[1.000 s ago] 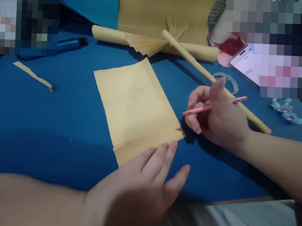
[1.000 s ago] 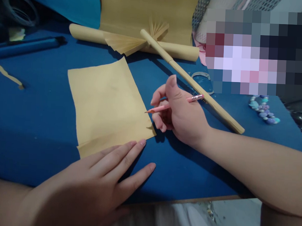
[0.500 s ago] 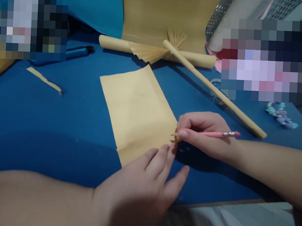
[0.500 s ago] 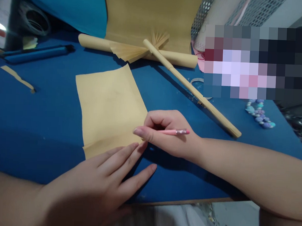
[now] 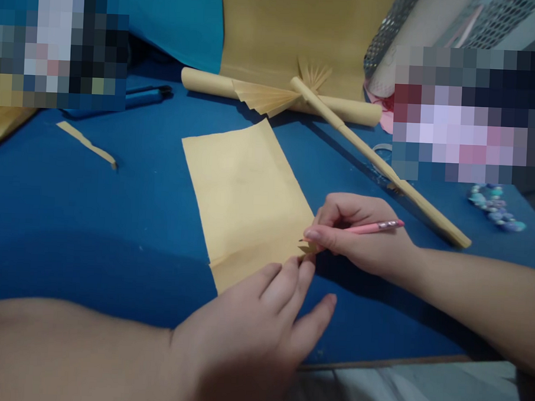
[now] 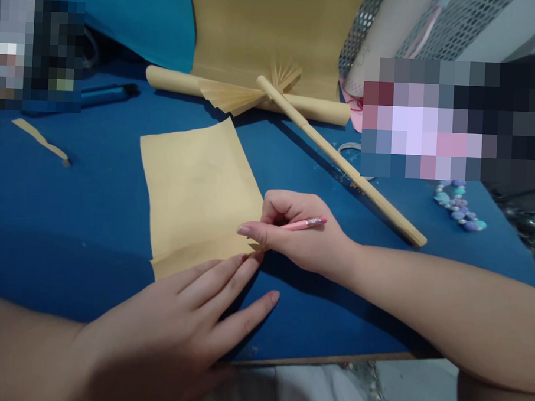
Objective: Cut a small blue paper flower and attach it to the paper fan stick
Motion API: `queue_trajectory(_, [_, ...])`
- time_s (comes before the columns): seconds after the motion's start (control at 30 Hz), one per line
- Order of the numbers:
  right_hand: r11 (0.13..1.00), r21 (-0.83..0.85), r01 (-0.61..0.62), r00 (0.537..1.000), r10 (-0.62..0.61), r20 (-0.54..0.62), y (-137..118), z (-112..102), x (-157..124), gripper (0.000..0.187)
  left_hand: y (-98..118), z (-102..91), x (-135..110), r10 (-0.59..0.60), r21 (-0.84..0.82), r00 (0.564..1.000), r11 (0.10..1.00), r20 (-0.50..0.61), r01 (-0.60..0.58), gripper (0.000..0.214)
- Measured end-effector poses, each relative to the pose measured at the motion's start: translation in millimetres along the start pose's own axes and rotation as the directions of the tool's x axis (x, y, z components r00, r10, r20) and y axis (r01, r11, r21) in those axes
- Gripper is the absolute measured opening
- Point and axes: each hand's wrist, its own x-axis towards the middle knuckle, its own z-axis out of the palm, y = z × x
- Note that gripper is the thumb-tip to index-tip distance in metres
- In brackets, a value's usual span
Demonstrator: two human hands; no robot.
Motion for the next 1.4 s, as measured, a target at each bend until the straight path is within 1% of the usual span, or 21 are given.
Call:
queue_trajectory(0.1, [0.999,0.034,0.007,1.0,-0.007,-0.01,0,0,1,0.037,0,0.1,-1,0.002,-0.002,1.0,1.0,0.0,-0.002,0.053])
queue_trajectory(0.2, [0.992,0.128,-0.009,1.0,0.012,-0.022,1,-1,1,0.039,1,-0.2,-1,0.001,-0.006,1.0,1.0,0.007,-0.001,0.052])
queue_trajectory(0.3, [0.981,0.196,0.005,0.996,0.012,-0.088,3,-2,1,0.039,2,1.4,-2,-0.002,0.003,1.0,1.0,0.004,0.002,0.052])
queue_trajectory(0.4, [0.987,0.148,0.07,0.98,-0.04,-0.196,6,-5,3,0.035,3,4.0,-4,-0.003,0.019,1.0,1.0,-0.005,0.003,0.051])
queue_trajectory(0.47, [0.988,0.078,0.134,0.969,-0.114,-0.218,8,-8,4,0.023,3,4.1,-6,0.005,0.023,1.0,1.0,-0.004,-0.005,0.053])
queue_trajectory(0.53, [0.974,-0.034,0.223,0.957,-0.226,-0.182,11,-11,5,0.013,1,1.5,-6,0.014,0.01,1.0,1.0,-0.002,-0.014,0.056])
queue_trajectory(0.6, [0.937,-0.177,0.302,0.944,-0.32,-0.083,13,-15,6,0.017,-2,-4.0,-5,0.003,-0.045,1.0,0.999,-0.01,-0.003,0.058])
queue_trajectory(0.67, [0.884,-0.292,0.366,0.927,-0.373,0.033,16,-17,6,0.01,-9,-10.7,-2,-0.054,-0.11,0.998,0.993,-0.026,0.051,0.05])
queue_trajectory(0.7, [0.862,-0.325,0.389,0.92,-0.384,0.082,18,-18,5,0.01,-13,-13.8,0,-0.11,-0.113,0.994,0.988,-0.028,0.106,0.044])
queue_trajectory(0.73, [0.847,-0.347,0.404,0.914,-0.387,0.12,19,-19,5,0.018,-18,-16.4,2,-0.18,-0.088,0.983,0.98,-0.022,0.177,0.038])
queue_trajectory(0.8, [0.832,-0.367,0.415,0.909,-0.389,0.146,20,-20,3,0.029,-27,-19.9,5,-0.335,0.015,0.942,0.942,0.025,0.335,0.034])
queue_trajectory(0.87, [0.839,-0.375,0.395,0.918,-0.372,0.135,20,-20,2,0.029,-36,-21.3,8,-0.442,0.043,0.889,0.897,0.119,0.44,0.037])
queue_trajectory(0.93, [0.852,-0.367,0.373,0.927,-0.358,0.11,19,-20,1,0.028,-43,-22.0,10,-0.493,-0.025,0.84,0.859,0.228,0.511,0.037])
queue_trajectory(1.03, [0.889,-0.338,0.308,0.95,-0.309,0.054,20,-20,1,0.027,-50,-23.7,12,-0.538,-0.143,0.77,0.781,0.343,0.608,0.032])
queue_trajectory(1.1, [0.91,-0.321,0.261,0.963,-0.267,0.025,20,-21,0,0.026,-50,-25.3,14,-0.525,-0.223,0.75,0.738,0.401,0.636,0.021])
queue_trajectory(1.17, [0.924,-0.306,0.228,0.972,-0.236,0.011,17,-22,-1,0.025,-48,-26.1,15,-0.494,-0.31,0.763,0.712,0.418,0.631,0.017])
queue_trajectory(1.23, [0.951,-0.253,0.177,0.983,-0.185,-0.006,12,-23,-3,0.024,-44,-25.2,16,-0.47,-0.379,0.798,0.708,0.378,0.596,0.02])
queue_trajectory(1.27, [0.972,-0.192,0.132,0.99,-0.138,-0.014,8,-23,-4,0.023,-42,-24.0,16,-0.454,-0.394,0.822,0.724,0.344,0.566,0.02])
queue_trajectory(1.33, [1.0,-0.023,0.005,1.0,-0.005,-0.003,1,-23,-5,0.023,-38,-20.9,15,-0.374,-0.377,0.892,0.811,0.254,0.447,0.02])
queue_trajectory(1.4, [0.989,0.111,-0.102,0.992,0.094,0.079,-4,-22,-4,0.026,-34,-17.8,12,-0.245,-0.293,0.961,0.916,0.127,0.273,0.018])
